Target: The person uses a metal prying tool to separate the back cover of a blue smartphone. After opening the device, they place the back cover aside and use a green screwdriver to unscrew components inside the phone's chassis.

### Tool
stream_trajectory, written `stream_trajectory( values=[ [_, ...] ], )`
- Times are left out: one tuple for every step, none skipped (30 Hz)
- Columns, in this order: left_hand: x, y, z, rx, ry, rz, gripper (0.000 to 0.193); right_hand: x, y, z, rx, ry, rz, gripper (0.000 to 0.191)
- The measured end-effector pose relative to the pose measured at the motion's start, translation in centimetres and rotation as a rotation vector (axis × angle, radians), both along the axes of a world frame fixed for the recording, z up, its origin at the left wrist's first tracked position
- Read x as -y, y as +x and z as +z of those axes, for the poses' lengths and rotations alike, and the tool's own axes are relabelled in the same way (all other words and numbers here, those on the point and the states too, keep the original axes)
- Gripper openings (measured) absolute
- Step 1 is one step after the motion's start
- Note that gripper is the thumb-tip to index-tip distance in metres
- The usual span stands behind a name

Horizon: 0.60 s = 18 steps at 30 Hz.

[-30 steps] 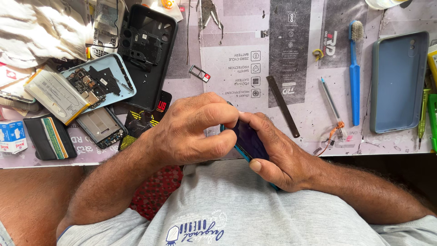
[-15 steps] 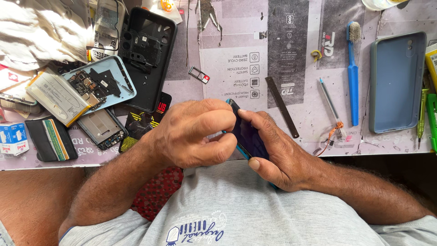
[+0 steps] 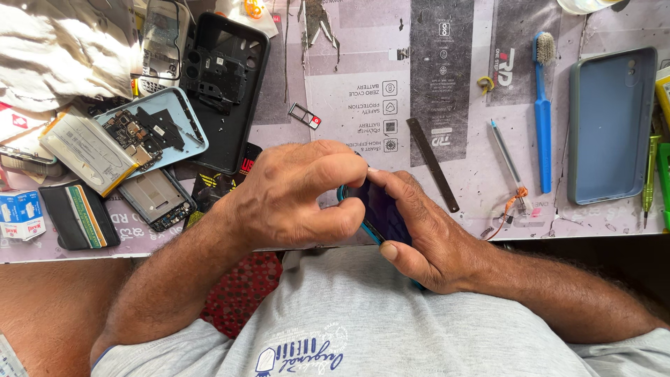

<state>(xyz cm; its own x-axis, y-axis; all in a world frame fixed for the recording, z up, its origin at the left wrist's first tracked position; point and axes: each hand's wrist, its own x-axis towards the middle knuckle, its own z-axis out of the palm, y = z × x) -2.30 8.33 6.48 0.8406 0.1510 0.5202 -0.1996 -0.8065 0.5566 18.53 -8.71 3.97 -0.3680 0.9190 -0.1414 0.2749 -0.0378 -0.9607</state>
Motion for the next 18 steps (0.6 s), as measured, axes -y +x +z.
stream_trajectory(
  values=[
    [-0.09,-0.01,0.02,-0.009,-0.019,-0.006,0.029,-0.01,0.02,0.00,-0.006,-0.010,0.001,0.079],
    [-0.14,-0.03,0.03,-0.018,-0.037,-0.013,0.030,0.01,0.05,0.00,-0.011,-0.021,0.001,0.079],
    [-0.21,0.00,0.01,-0.026,-0.054,-0.020,0.030,0.00,0.07,-0.02,-0.016,-0.029,0.001,0.080],
    [-0.26,0.06,-0.04,-0.019,-0.059,-0.021,0.030,0.01,0.07,-0.06,-0.029,-0.022,-0.002,0.080],
    [-0.29,0.19,-0.14,-0.012,-0.063,-0.022,0.029,0.01,0.04,-0.10,-0.040,-0.014,-0.006,0.080],
    [-0.29,0.29,-0.22,-0.005,-0.067,-0.022,0.029,0.04,0.01,-0.14,-0.052,-0.006,-0.008,0.080],
    [-0.32,0.30,-0.26,-0.007,-0.071,-0.023,0.028,0.05,0.02,-0.17,-0.055,-0.007,-0.004,0.080],
    [-0.35,0.33,-0.30,-0.008,-0.078,-0.025,0.028,0.09,0.00,-0.19,-0.056,-0.009,0.000,0.079],
    [-0.45,0.39,-0.36,-0.008,-0.083,-0.028,0.028,0.09,0.03,-0.21,-0.056,-0.010,0.003,0.079],
    [-0.49,0.41,-0.38,0.004,-0.088,-0.032,0.027,0.12,0.05,-0.22,-0.058,-0.013,0.003,0.080],
    [-0.53,0.41,-0.37,0.015,-0.094,-0.036,0.027,0.15,0.04,-0.22,-0.062,-0.017,0.004,0.080],
    [-0.55,0.42,-0.37,0.027,-0.100,-0.040,0.027,0.20,0.05,-0.21,-0.064,-0.021,0.004,0.081],
    [-0.50,0.52,-0.38,0.033,-0.098,-0.031,0.027,0.20,0.08,-0.23,-0.062,-0.028,0.007,0.081],
    [-0.36,0.61,-0.38,0.039,-0.097,-0.021,0.027,0.25,0.09,-0.23,-0.060,-0.037,0.010,0.082],
    [-0.24,0.68,-0.37,0.045,-0.095,-0.012,0.028,0.29,0.12,-0.23,-0.058,-0.045,0.013,0.082],
    [-0.12,0.74,-0.36,0.044,-0.109,-0.007,0.028,0.34,0.10,-0.26,-0.058,-0.046,0.010,0.083],
    [-0.05,0.78,-0.35,0.043,-0.123,-0.002,0.029,0.37,0.12,-0.30,-0.057,-0.046,0.007,0.083],
    [0.05,0.79,-0.34,0.041,-0.135,0.003,0.029,0.42,0.08,-0.35,-0.057,-0.046,0.005,0.084]
  ],
)
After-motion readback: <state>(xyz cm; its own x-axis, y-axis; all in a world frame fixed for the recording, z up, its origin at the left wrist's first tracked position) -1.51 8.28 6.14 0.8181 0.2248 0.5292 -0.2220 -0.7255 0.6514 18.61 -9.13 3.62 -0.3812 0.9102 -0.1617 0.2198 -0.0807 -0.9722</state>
